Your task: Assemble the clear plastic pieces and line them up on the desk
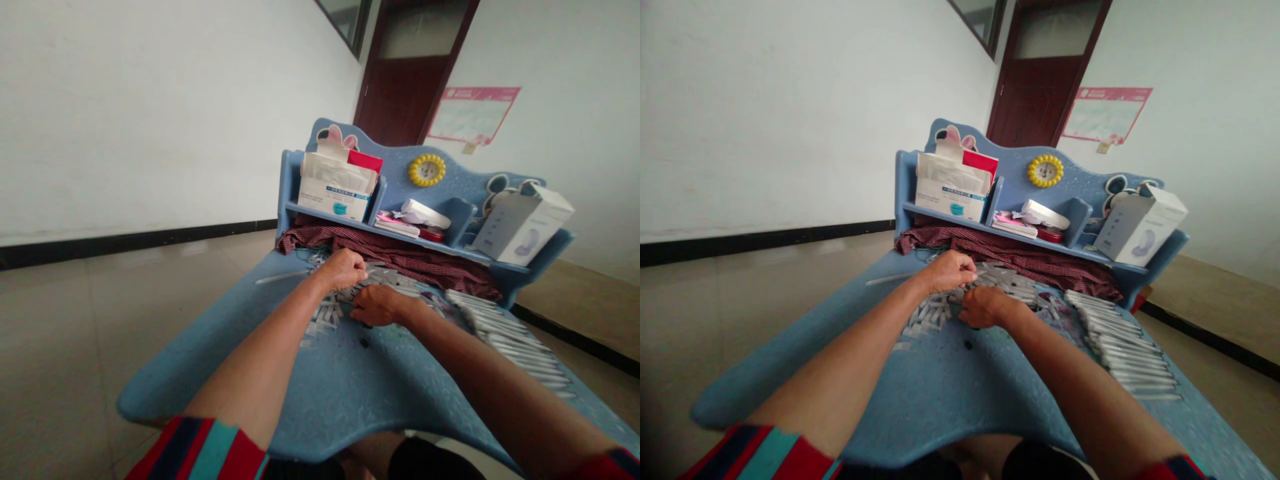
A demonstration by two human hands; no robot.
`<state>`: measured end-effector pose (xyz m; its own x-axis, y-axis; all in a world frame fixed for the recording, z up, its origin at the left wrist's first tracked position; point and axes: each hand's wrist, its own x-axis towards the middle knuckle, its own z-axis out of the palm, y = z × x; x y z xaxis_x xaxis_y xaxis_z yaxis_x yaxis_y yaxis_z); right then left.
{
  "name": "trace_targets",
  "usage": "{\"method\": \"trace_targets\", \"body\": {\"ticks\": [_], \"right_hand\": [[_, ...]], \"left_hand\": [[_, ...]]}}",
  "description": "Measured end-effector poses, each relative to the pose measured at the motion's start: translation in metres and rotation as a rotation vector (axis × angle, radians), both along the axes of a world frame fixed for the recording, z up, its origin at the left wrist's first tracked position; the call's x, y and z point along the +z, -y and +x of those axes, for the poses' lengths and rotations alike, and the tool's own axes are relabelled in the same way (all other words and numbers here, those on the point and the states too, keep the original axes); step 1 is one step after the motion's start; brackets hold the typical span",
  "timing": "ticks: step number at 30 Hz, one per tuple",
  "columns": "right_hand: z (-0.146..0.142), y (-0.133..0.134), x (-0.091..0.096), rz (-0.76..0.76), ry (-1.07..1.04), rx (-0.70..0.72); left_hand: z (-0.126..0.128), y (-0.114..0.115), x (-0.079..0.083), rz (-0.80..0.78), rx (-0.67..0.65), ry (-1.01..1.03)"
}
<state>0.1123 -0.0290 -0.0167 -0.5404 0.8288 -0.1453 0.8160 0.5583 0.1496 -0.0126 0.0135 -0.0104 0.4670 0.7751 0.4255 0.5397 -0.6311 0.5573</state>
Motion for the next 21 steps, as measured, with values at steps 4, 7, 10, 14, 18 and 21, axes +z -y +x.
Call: {"method": "trace_targets", "body": {"ticks": [4, 7, 10, 14, 18, 21], "right_hand": [[-0.001, -0.002, 0.005, 0.018, 0.11, 0.01], [0.007, -0.006, 0.009, 0.021, 0.057, 0.011], [0.023, -0.007, 0.011, 0.005, -0.05, -0.012], [0.042, 0.001, 0.01, -0.036, -0.224, -0.002], [0.044, 0.016, 0.003, -0.086, -0.277, 0.041], [0.039, 0.02, -0.003, -0.06, -0.209, 0.089]], "left_hand": [[0.001, 0.002, 0.001, -0.008, 0.01, -0.05], [0.0, 0.004, 0.003, -0.023, 0.02, -0.077], [0.0, 0.005, 0.005, -0.049, 0.035, -0.094], [0.001, 0.005, 0.005, -0.073, 0.031, -0.101], [0.001, 0.005, 0.004, -0.084, 0.021, -0.107], [0.002, 0.004, 0.003, -0.094, 0.016, -0.121]]}}
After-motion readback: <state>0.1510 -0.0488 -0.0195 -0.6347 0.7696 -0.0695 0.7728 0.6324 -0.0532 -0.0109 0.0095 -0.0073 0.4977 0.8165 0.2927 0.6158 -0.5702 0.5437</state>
